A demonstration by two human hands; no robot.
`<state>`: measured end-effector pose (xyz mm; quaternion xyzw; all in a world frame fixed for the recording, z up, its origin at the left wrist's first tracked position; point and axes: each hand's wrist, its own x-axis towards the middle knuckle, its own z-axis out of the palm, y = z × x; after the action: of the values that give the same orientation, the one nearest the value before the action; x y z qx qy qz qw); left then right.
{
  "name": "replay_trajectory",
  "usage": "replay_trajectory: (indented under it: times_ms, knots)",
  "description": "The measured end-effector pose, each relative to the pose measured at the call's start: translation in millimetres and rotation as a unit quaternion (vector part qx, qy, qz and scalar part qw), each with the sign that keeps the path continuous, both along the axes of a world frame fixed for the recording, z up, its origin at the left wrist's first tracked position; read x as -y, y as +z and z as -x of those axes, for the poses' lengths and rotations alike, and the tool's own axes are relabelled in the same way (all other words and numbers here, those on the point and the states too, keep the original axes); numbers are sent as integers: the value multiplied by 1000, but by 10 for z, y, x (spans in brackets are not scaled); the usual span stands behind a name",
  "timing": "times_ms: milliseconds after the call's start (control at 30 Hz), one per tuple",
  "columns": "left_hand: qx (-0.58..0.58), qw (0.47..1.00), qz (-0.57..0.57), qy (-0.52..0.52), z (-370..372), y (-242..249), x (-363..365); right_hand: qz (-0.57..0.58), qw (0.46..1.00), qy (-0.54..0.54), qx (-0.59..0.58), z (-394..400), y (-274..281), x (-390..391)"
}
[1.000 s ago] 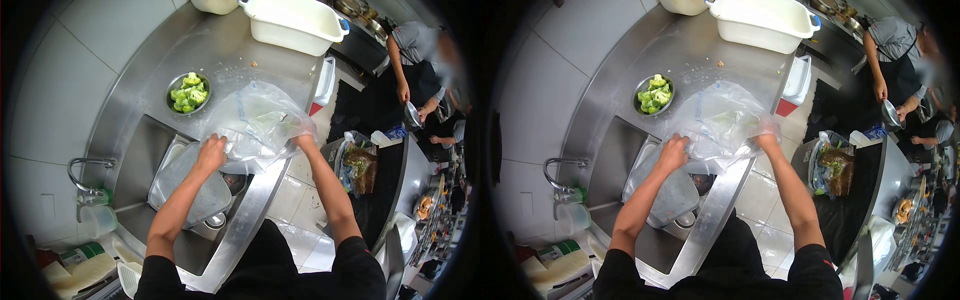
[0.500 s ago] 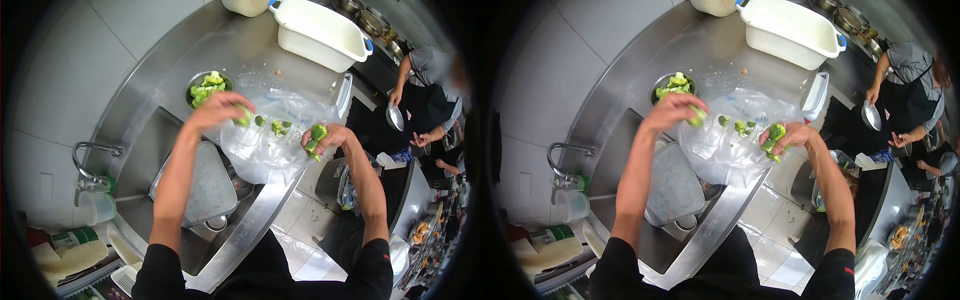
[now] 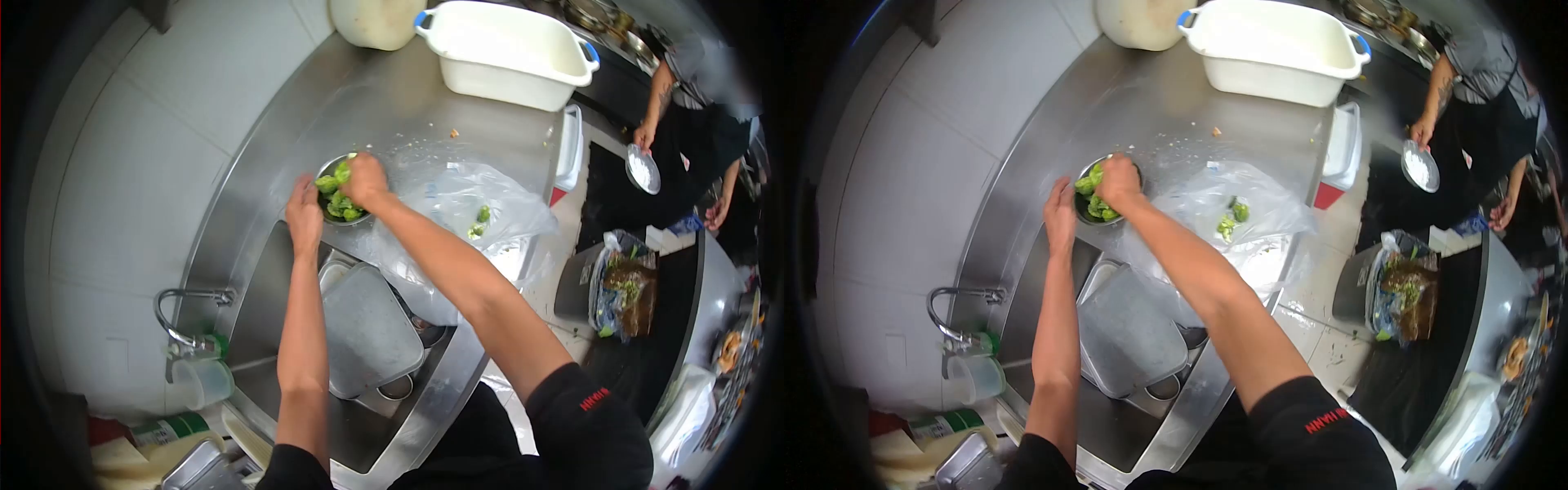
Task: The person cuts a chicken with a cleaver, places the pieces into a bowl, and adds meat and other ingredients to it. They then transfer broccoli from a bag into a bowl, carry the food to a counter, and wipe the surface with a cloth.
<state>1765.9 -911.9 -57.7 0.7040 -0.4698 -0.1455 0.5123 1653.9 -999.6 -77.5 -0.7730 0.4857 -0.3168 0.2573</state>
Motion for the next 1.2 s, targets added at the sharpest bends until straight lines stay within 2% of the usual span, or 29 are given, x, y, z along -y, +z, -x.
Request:
replay_trajectory:
  times_ms: [33, 100, 133, 167, 233, 267, 300, 333, 367, 433, 500, 533, 600, 633, 667, 700, 767, 867, 967, 1033, 1067, 1100, 1133, 1167, 1200]
  knots:
    - [-1, 1000, -6, -12, 0, -40, -3, -76, 994, 12, -80, -30, 69, -59]
    - [-54, 995, -72, 41, -73, -204, -67, -13, 1000, -8, 0, 24, 205, -226]
    - [-122, 987, -86, 66, -189, -437, -24, 102, 993, -32, 52, 104, 278, -320]
    - [-133, 984, -92, 68, -108, -425, -69, 216, 970, -49, 103, 210, 431, -451]
    - [-262, 953, -135, 70, 58, -245, -166, 53, 965, 161, 200, 784, 788, -830]
    - [-313, 940, -118, 73, 58, -303, -166, -75, 956, 252, 130, 1166, 942, -1040]
    - [-321, 937, -114, 77, 80, -338, -140, -102, 947, 303, 33, 1539, 1014, -1250]
    - [-362, 918, -129, 99, 116, -366, -119, -160, 941, 299, 11, 1859, 904, -1383]
    - [-401, 896, -146, 120, 137, -398, -106, -161, 955, 247, -41, 2137, 746, -1441]
    - [-446, 879, -129, 108, 87, -516, -82, -110, 985, 71, -109, 2459, 242, -1318]
    - [-534, 842, -37, 69, 69, -638, -46, -74, 982, -22, -174, 2386, 268, -1055]
    - [-530, 844, -36, 68, 100, -655, -69, -52, 977, -7, -206, 2326, 170, -862]
    - [-573, 811, 1, 116, 164, -607, -145, -21, 974, 6, -227, 2228, -303, -650]
    - [-568, 816, 5, 111, 179, -571, -195, 130, 967, -15, -217, 2170, -611, -594]
    - [-562, 818, 21, 121, 195, -553, -285, 276, 938, -37, -205, 2132, -754, -568]
    - [-558, 818, 37, 132, 210, -522, -382, 279, 939, -38, -200, 2140, -744, -533]
    - [-558, 815, 52, 148, 201, -424, -585, 11, 977, 45, -209, 2215, -698, -424]
    - [-558, 810, 79, 162, 195, -257, -931, 23, 976, 74, -201, 2338, -914, -212]
    - [-548, 813, 92, 176, 241, -89, -1204, 29, 978, 79, -189, 2340, -693, -189]
    - [-514, 832, 53, 203, 300, 61, -1404, 27, 981, 56, -186, 2514, -675, -164]
    - [-527, 827, 52, 190, 220, -70, -1490, -57, 995, 69, -41, 2631, -855, -68]
    - [-550, 815, 49, 176, 321, 127, -1558, -136, 982, 79, 106, 2714, -1030, 21]
    - [-551, 815, 62, 170, 484, 342, -1595, -134, 983, 72, 103, 2737, -1175, 86]
    - [-551, 814, 78, 166, 611, 460, -1626, -231, 936, 101, 247, 2716, -1304, 149]
    - [-552, 814, 78, 163, 602, 405, -1711, -320, 857, 129, 383, 2629, -1179, 113]
